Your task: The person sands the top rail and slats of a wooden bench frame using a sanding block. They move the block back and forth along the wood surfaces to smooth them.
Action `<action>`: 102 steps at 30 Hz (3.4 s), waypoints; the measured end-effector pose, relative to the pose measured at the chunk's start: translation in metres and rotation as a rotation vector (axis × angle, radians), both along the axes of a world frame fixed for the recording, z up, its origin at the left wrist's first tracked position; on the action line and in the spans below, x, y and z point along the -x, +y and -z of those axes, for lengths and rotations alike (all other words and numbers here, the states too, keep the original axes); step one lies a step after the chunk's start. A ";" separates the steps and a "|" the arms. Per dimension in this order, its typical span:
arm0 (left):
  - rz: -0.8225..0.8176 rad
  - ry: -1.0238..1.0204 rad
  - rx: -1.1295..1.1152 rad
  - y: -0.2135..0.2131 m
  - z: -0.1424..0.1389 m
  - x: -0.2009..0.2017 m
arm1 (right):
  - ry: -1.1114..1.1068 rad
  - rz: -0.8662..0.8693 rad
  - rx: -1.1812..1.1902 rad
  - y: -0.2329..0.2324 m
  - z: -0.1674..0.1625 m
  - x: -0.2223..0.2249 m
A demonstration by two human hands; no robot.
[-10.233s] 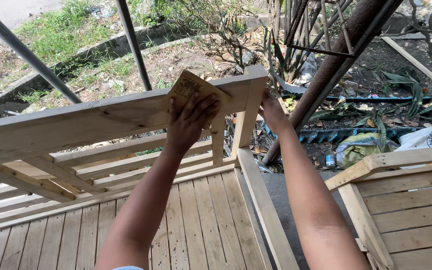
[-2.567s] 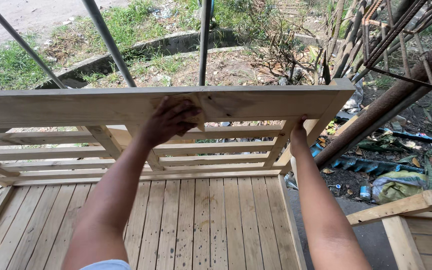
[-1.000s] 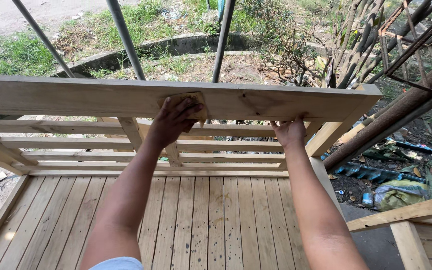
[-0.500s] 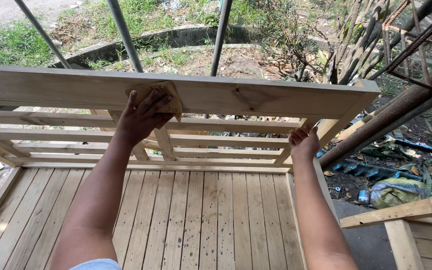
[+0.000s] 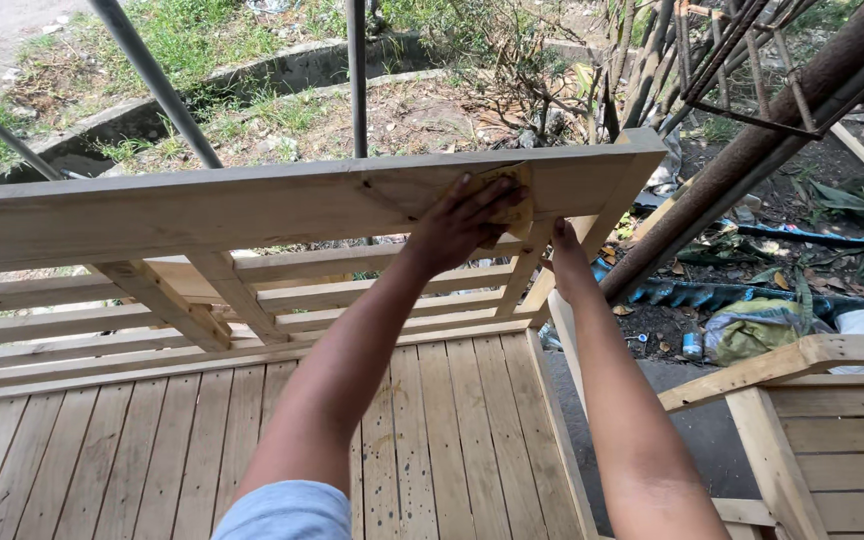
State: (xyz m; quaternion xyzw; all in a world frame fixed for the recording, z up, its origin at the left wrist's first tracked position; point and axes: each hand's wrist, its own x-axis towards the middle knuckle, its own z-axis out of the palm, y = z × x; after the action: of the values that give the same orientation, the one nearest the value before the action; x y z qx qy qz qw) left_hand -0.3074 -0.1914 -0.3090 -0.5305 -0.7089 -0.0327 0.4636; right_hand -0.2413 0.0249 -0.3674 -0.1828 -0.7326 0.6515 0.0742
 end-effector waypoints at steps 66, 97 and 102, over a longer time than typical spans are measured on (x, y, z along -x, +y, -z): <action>-0.350 -0.069 -0.246 -0.090 0.056 -0.043 | -0.110 0.263 -0.005 -0.012 0.038 -0.020; -0.540 -0.352 -0.518 0.043 0.048 -0.054 | 0.547 0.139 -1.295 0.020 -0.034 0.002; -0.656 -0.261 -0.715 -0.039 0.043 -0.038 | 0.531 0.063 -1.310 0.045 -0.041 -0.004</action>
State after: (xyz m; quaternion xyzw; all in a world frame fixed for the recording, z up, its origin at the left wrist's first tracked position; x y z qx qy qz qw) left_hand -0.2694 -0.2309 -0.3518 -0.0791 -0.8349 -0.1921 0.5096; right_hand -0.2375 0.0704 -0.3259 0.0437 -0.9254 0.0969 0.3639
